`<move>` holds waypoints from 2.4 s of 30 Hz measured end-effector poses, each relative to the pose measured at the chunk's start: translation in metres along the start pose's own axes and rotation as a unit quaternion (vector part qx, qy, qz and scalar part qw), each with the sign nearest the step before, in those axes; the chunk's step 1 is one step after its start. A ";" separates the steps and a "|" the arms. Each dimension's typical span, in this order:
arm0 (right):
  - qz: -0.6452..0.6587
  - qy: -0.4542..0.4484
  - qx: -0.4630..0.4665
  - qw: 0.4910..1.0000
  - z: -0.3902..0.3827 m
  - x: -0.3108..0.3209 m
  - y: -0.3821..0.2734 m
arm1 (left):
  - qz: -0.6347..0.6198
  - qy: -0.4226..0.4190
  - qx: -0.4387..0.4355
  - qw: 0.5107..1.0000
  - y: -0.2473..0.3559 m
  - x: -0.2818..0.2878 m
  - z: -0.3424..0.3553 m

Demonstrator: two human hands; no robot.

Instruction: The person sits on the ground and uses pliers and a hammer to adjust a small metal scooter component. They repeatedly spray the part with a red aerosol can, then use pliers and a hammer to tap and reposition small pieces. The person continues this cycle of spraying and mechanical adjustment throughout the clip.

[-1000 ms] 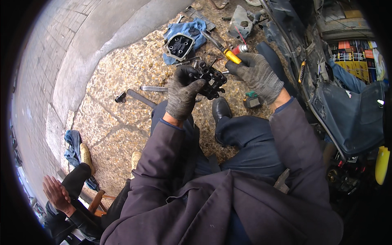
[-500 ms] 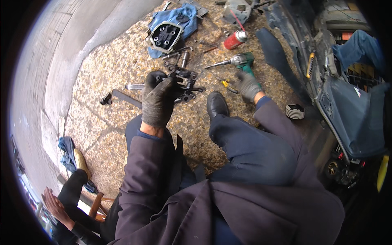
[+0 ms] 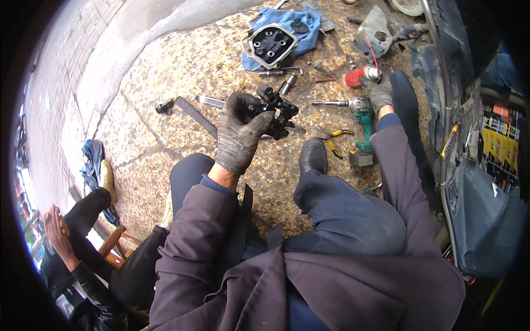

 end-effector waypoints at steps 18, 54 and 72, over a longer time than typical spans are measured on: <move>0.088 -0.179 0.488 0.850 -0.206 0.034 -0.286 | 0.026 0.172 -0.098 0.980 0.010 0.034 0.022; 0.028 -0.253 0.513 0.820 -0.260 -0.006 -0.299 | -0.361 -0.029 0.145 0.921 -0.022 0.050 0.034; 0.081 -0.291 0.472 0.828 -0.251 0.005 -0.292 | -0.342 -0.097 0.128 0.926 -0.004 0.035 0.024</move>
Point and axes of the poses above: each hand's wrist, its own z-axis towards the middle knuckle, its own x-axis out of the back of the hand, y = z × x, the point moved 6 cm from there along z, towards the middle knuckle, and after that the axes turned 6 degrees about y, right-handed, at the moved point
